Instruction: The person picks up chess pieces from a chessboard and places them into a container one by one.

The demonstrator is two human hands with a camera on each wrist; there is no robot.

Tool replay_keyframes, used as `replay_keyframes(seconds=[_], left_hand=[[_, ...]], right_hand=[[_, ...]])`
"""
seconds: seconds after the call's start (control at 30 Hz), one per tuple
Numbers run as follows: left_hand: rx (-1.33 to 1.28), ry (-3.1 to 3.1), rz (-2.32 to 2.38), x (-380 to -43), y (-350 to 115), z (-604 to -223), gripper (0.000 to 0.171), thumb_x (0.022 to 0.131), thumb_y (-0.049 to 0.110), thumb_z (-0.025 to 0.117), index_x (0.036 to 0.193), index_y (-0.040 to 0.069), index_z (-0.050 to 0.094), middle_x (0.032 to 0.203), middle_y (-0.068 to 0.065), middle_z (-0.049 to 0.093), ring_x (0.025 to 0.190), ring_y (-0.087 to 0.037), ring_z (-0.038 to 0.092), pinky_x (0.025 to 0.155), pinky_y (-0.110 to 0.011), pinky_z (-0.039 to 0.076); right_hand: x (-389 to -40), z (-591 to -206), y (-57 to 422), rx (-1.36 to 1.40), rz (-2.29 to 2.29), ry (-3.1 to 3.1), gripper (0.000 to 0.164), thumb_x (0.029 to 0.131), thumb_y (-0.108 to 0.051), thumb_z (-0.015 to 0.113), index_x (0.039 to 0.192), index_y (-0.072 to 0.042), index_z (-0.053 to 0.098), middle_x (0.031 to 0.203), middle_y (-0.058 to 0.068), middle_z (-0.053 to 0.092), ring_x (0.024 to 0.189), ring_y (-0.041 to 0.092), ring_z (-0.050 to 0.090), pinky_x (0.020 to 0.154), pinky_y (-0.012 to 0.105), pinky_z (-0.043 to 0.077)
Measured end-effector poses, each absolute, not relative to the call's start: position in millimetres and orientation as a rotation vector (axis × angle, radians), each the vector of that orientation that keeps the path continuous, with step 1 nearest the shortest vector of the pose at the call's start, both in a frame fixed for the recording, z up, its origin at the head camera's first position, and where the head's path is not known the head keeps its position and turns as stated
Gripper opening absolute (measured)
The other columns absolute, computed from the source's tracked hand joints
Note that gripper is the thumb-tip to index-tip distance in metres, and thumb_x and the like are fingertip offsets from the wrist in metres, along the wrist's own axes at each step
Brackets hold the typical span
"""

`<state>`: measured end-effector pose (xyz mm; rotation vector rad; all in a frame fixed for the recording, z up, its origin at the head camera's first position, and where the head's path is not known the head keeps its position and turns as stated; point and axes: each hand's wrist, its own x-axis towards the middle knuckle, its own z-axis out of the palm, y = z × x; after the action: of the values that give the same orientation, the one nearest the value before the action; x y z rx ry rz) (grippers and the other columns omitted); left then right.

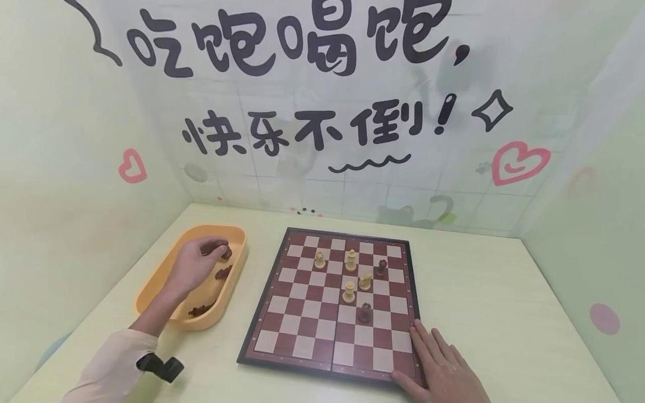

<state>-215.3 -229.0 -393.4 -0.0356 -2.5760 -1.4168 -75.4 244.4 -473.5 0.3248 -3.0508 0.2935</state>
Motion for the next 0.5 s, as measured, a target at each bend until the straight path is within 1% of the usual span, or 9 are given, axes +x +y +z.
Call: replay_keyframes(seconds=[0.17,0.23,0.37,0.5], left_hand=[[-0.031,-2.574,-1.396,-212.4,-237.0,-390.1,0.026,0.103,0.005,0.056,0.122,-0.01,0.065,0.109,-0.022,0.07,0.104,-0.035,0.067,0.091,-0.046,0.055],[-0.026,-2.572,-1.387,-211.1,-239.4,-389.2,0.026,0.103,0.005,0.056,0.122,-0.011,0.065,0.109,-0.023,0.07,0.105,-0.036,0.066,0.093,-0.048,0.053],[-0.019,-2.576,-1.348,-210.3,-242.4,-388.3,0.027,0.102,0.007,0.057,0.121,-0.01,0.066,0.109,-0.022,0.07,0.107,-0.036,0.065,0.094,-0.049,0.051],[-0.001,-2.588,-1.342,-209.6,-243.2,-386.7,0.032,0.103,0.012,0.058,0.125,-0.01,0.065,0.118,-0.024,0.067,0.112,-0.037,0.062,0.095,-0.049,0.05]], right_hand=[[-74.9,-473.7,244.5,0.33,0.299,-3.043,0.104,0.083,-0.08,0.059,0.148,0.0,0.05,0.152,0.017,0.047,0.135,0.046,0.043,0.102,0.062,0.042],[-75.0,-473.8,244.4,0.334,0.301,-3.039,0.103,0.083,-0.08,0.059,0.148,0.0,0.05,0.152,0.017,0.047,0.135,0.046,0.043,0.102,0.062,0.042],[-75.3,-474.1,244.2,0.333,0.298,-3.04,0.103,0.083,-0.079,0.059,0.148,0.001,0.05,0.152,0.018,0.047,0.135,0.046,0.043,0.101,0.062,0.042],[-75.4,-473.7,244.1,0.329,0.295,-3.04,0.104,0.083,-0.08,0.059,0.148,0.001,0.05,0.151,0.018,0.047,0.135,0.046,0.043,0.102,0.062,0.042]])
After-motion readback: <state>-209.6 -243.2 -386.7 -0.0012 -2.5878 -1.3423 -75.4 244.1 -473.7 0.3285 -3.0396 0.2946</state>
